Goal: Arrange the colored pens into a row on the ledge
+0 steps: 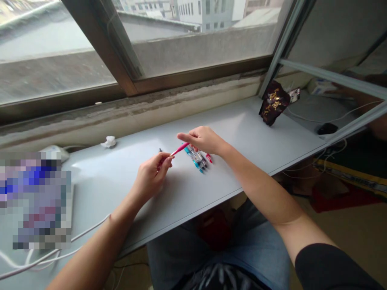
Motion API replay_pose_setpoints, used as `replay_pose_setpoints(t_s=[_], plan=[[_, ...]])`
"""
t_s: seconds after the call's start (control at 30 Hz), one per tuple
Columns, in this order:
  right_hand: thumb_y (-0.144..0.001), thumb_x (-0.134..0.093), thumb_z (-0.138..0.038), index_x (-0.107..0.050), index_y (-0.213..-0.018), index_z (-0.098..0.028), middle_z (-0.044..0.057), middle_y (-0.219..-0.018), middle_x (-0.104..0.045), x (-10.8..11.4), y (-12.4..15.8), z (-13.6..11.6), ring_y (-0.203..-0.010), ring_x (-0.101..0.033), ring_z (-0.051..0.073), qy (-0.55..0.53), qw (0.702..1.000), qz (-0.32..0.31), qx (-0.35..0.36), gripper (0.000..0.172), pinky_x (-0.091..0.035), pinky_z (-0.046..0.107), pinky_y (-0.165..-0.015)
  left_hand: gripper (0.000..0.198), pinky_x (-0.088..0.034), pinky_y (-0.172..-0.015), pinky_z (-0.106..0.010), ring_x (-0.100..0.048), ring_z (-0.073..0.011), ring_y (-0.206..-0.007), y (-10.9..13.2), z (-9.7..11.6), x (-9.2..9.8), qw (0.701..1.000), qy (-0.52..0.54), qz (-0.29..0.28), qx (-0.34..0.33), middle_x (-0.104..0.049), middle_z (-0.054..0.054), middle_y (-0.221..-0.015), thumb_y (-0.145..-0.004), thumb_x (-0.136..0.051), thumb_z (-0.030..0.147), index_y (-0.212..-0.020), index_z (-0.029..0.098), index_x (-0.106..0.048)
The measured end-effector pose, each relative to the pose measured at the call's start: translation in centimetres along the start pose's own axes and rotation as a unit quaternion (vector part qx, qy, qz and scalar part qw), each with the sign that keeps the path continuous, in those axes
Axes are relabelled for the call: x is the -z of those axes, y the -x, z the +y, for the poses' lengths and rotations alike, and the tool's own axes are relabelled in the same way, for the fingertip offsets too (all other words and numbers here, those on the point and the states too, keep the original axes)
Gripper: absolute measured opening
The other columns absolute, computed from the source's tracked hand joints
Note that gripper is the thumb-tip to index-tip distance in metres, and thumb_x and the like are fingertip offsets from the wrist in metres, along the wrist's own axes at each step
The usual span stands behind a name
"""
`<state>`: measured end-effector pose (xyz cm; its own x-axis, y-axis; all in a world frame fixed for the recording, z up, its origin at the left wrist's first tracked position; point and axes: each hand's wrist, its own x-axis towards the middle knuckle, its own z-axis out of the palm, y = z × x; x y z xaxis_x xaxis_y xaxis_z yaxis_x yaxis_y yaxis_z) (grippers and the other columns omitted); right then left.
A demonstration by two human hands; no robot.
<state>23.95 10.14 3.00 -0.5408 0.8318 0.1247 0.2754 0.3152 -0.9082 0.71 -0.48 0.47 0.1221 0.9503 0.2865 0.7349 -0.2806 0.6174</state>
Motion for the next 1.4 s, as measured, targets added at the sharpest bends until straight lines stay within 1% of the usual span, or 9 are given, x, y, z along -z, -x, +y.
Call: replay_pose_setpoints(t_s=[0.17, 0.23, 0.33, 0.47, 0.63, 0.8, 1.0, 1.17, 1.4], plan=[[-0.081, -0.09, -0.039, -0.061, -0.114, -0.017, 0.001, -0.082, -0.073, 1.2, 0.0, -0.3, -0.067, -0.066, 0.013, -0.127, 0.989, -0.07, 0.042, 0.049, -0.052, 0.025, -0.062, 0.034, -0.048, -0.066, -0.028, -0.062, -0.0147, -0.062, 0.0, -0.5, 0.1, 1.0, 0.004, 0.024, 0.015, -0.076, -0.001, -0.08, -0.105, -0.051, 0.048, -0.103, 0.021, -0.072], [-0.089, -0.083, -0.046, -0.066, -0.094, -0.015, 0.002, -0.074, -0.071, 1.2, 0.1, -0.3, -0.062, -0.063, 0.012, -0.098, 0.99, -0.09, 0.037, 0.035, -0.051, 0.025, -0.06, 0.035, -0.049, -0.066, -0.028, -0.062, -0.0148, -0.062, 0.0, -0.6, 0.0, 1.0, 0.009, 0.025, 0.013, -0.076, -0.001, -0.079, -0.105, -0.051, 0.049, -0.103, 0.02, -0.072], [-0.104, -0.055, -0.067, -0.062, -0.065, -0.016, 0.003, -0.054, -0.06, 1.1, 0.1, -0.1, -0.05, -0.054, 0.011, -0.007, 0.999, -0.051, -0.015, 0.065, -0.045, 0.026, -0.055, 0.036, -0.048, -0.064, -0.028, -0.062, -0.0147, -0.062, 0.0, -0.7, -0.1, 0.999, 0.018, 0.02, 0.018, -0.074, -0.001, -0.077, -0.105, -0.051, 0.049, -0.101, 0.02, -0.072], [-0.086, -0.079, -0.069, -0.07, -0.095, -0.016, 0.002, -0.071, -0.071, 0.9, 0.2, -0.1, -0.059, -0.061, 0.012, -0.039, 0.997, -0.047, 0.038, 0.055, -0.046, 0.025, -0.057, 0.035, -0.048, -0.065, -0.028, -0.063, -0.0151, -0.063, 0.1, -0.7, 0.0, 0.999, 0.019, 0.017, 0.027, -0.074, -0.001, -0.076, -0.105, -0.052, 0.049, -0.102, 0.021, -0.073], [-0.106, -0.039, -0.076, -0.057, -0.061, -0.018, 0.003, -0.054, -0.058, 0.8, 0.3, -0.3, -0.052, -0.054, 0.011, 0.006, 0.999, -0.026, 0.037, 0.075, -0.044, 0.028, -0.06, 0.038, -0.048, -0.066, -0.028, -0.062, -0.0148, -0.063, 0.1, -0.7, 0.2, 1.0, 0.019, 0.013, 0.02, -0.074, 0.0, -0.077, -0.106, -0.051, 0.051, -0.104, 0.021, -0.074], [-0.098, -0.071, -0.056, -0.066, -0.087, -0.016, 0.001, -0.074, -0.069, 0.9, 0.4, -0.6, -0.064, -0.059, 0.011, 0.014, 0.994, -0.075, 0.083, 0.042, -0.042, 0.025, -0.063, 0.04, -0.045, -0.061, -0.027, -0.06, -0.0142, -0.059, 0.2, -0.7, 0.2, 0.999, 0.024, 0.009, 0.034, -0.073, 0.0, -0.076, -0.105, -0.05, 0.053, -0.103, 0.02, -0.074], [-0.109, -0.055, -0.049, -0.05, -0.059, -0.018, -0.003, -0.049, -0.049, 0.5, 0.5, -1.0, -0.049, -0.043, 0.008, 0.048, 0.994, -0.096, 0.019, 0.059, -0.035, 0.026, -0.057, 0.036, -0.044, -0.061, -0.027, -0.058, -0.0135, -0.058, 0.2, -0.7, 0.1, 1.0, 0.01, 0.002, 0.009, -0.072, 0.0, -0.072, -0.104, -0.053, 0.049, -0.099, 0.02, -0.074], [-0.105, -0.064, -0.046, -0.064, -0.08, -0.015, -0.001, -0.065, -0.064, 0.7, 0.6, -1.1, -0.058, -0.055, 0.01, 0.03, 0.993, -0.107, 0.05, 0.039, -0.038, 0.024, -0.06, 0.037, -0.044, -0.059, -0.027, -0.059, -0.0137, -0.057, 0.1, -0.8, 0.1, 1.0, 0.016, 0.0, 0.011, -0.071, 0.001, -0.07, -0.106, -0.051, 0.049, -0.1, 0.02, -0.075], [-0.106, -0.059, -0.059, -0.039, -0.054, -0.021, -0.008, -0.046, -0.032, 0.2, 0.5, -0.9, -0.046, -0.027, 0.006, -0.013, 0.994, -0.106, 0.006, 0.068, -0.023, 0.027, -0.05, 0.031, -0.05, -0.073, -0.03, -0.065, -0.0179, -0.068, 0.3, -1.0, 0.3, 0.991, -0.071, 0.058, -0.093, -0.073, 0.0, -0.072, -0.108, -0.057, 0.044, -0.099, 0.022, -0.077]])
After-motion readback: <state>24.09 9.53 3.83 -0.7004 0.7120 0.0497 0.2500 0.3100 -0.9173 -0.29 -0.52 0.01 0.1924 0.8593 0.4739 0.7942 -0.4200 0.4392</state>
